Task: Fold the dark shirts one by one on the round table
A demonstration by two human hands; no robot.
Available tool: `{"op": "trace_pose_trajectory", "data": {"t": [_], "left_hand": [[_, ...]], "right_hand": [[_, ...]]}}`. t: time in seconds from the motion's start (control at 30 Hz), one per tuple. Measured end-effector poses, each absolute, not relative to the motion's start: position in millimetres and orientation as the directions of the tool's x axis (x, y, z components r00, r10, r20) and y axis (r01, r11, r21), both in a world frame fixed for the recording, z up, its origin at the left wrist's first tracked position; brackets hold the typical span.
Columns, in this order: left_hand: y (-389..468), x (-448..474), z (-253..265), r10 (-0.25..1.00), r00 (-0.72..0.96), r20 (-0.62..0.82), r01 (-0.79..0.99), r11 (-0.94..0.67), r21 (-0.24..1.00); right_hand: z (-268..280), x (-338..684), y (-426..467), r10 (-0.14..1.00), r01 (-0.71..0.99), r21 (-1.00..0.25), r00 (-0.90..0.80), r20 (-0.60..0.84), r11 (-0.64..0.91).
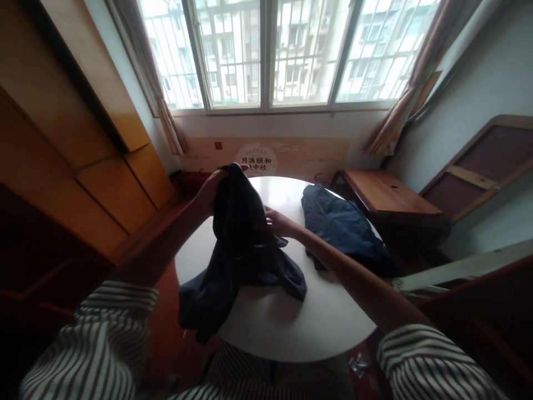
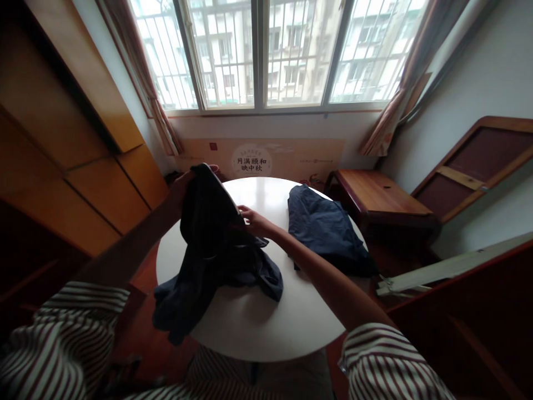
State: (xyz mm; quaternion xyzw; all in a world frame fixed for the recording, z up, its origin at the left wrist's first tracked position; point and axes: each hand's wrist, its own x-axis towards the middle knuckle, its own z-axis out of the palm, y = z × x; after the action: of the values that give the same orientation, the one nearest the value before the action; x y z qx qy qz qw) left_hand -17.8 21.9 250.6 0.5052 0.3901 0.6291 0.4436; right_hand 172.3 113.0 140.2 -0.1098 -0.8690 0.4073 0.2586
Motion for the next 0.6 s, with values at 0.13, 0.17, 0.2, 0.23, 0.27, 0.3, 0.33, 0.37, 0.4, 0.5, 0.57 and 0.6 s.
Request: {"op": "trace_pose_trajectory", "data": {"t": [0.13, 0.17, 0.2, 0.23, 0.27, 0.3, 0.33, 0.37, 0.4, 0.5, 0.57, 0.6], "left_hand": [[12.3, -61.5, 237.6, 0.968, -0.101, 0.231, -0.09, -0.24, 0.967], [9.3, -75.5, 232.9, 0.978, -0.081, 0.194, -0.048, -0.198, 0.979], [6.3, -89.7, 227.4, 0.991, -0.047, 0.129, 0.006, -0.129, 0.992], [3.8, -103.5, 220.6, 0.999, -0.005, 0.041, 0.072, -0.04, 0.997], [1.9, -116.4, 212.7, 0.998, 0.037, -0.057, 0.15, 0.051, 0.987], [0.9, -127.5, 203.7, 0.988, 0.068, -0.141, 0.237, 0.121, 0.964], [0.7, -136.4, 194.0, 0.978, 0.072, -0.196, 0.336, 0.161, 0.928], [1.0, -142.7, 184.0, 0.979, 0.027, -0.2, 0.441, 0.168, 0.882], [1.5, -146.1, 174.1, 0.987, -0.064, -0.144, 0.546, 0.156, 0.823], [0.0, -139.7, 147.8, 0.94, -0.331, 0.085, 0.75, 0.207, 0.628], [-6.2, -124.4, 133.8, 0.946, -0.323, 0.01, 0.763, 0.254, 0.595], [-10.6, -114.8, 127.5, 0.963, -0.261, -0.068, 0.76, 0.248, 0.601]], "right_hand": [[144.9, 193.8, 116.1, 0.528, 0.014, -0.789, -0.75, 0.398, 0.614], [149.6, 203.0, 116.6, 0.573, 0.037, -0.786, -0.707, 0.416, 0.617], [155.4, 212.7, 116.7, 0.604, 0.064, -0.774, -0.666, 0.437, 0.63], [162.0, 222.5, 116.2, 0.622, 0.091, -0.754, -0.634, 0.459, 0.65], [168.7, 231.9, 115.3, 0.626, 0.119, -0.728, -0.614, 0.48, 0.675], [175.0, 240.3, 114.2, 0.619, 0.146, -0.697, -0.609, 0.496, 0.702], [180.4, 247.6, 113.1, 0.607, 0.171, -0.665, -0.612, 0.506, 0.727], [184.5, 253.6, 112.2, 0.599, 0.197, -0.638, -0.619, 0.507, 0.744], [187.1, 258.3, 111.6, 0.602, 0.223, -0.623, -0.622, 0.501, 0.75], [186.2, 267.2, 113.2, 0.663, 0.296, -0.648, -0.604, 0.442, 0.701], [180.5, 270.7, 116.7, 0.699, 0.335, -0.669, -0.598, 0.393, 0.664], [177.2, 272.1, 118.8, 0.701, 0.354, -0.662, -0.604, 0.378, 0.661]]}}
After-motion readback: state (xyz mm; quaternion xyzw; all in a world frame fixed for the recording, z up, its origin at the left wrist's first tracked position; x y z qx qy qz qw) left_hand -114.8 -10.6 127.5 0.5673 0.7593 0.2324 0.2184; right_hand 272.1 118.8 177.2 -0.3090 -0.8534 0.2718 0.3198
